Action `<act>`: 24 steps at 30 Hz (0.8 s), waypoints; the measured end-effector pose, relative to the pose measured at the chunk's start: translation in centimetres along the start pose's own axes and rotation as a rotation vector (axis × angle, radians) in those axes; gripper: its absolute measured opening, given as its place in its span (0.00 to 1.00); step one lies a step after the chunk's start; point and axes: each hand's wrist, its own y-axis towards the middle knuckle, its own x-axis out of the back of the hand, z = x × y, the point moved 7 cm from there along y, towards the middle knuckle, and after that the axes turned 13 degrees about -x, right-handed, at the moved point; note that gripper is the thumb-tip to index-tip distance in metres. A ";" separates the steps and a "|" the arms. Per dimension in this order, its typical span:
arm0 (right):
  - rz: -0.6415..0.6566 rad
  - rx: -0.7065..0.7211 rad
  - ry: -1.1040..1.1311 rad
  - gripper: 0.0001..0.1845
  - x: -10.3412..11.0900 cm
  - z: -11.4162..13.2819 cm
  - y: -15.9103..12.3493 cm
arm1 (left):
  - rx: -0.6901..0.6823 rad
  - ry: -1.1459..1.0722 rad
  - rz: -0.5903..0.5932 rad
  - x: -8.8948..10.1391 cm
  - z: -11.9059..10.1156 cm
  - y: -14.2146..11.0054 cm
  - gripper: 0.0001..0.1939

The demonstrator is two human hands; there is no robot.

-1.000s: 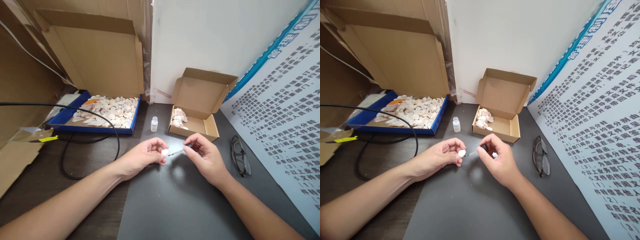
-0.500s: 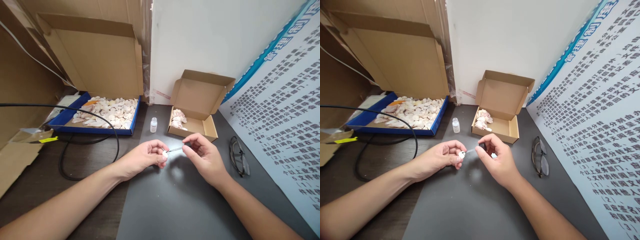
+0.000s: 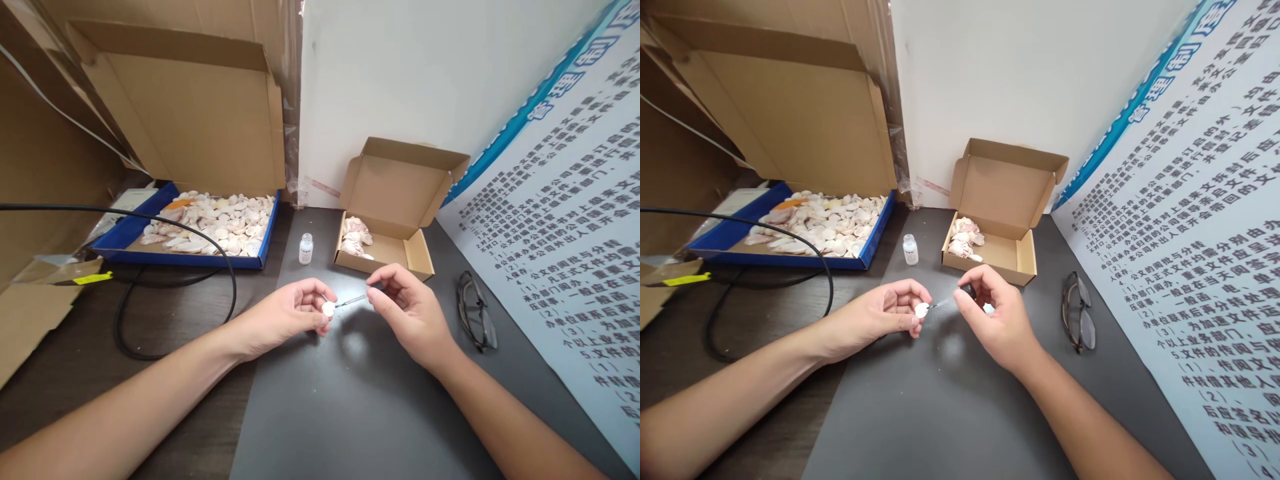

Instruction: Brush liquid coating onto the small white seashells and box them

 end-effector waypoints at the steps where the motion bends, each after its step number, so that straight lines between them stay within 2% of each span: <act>1: 0.003 0.005 0.008 0.05 0.0 0.1 -0.1 | -0.003 0.009 0.004 0.0 0.0 0.0 0.14; 5: 0.049 0.006 -0.032 0.04 -0.3 0.3 -0.3 | -0.012 0.048 0.019 -0.1 -0.2 0.0 0.14; 19: 0.017 0.055 -0.040 0.02 0.1 0.8 -0.5 | -0.060 0.129 0.046 -0.4 -0.2 -0.1 0.12; 24: 0.068 0.016 -0.064 0.03 -0.5 0.4 -0.4 | -0.058 0.146 0.049 -0.5 -0.1 0.0 0.11</act>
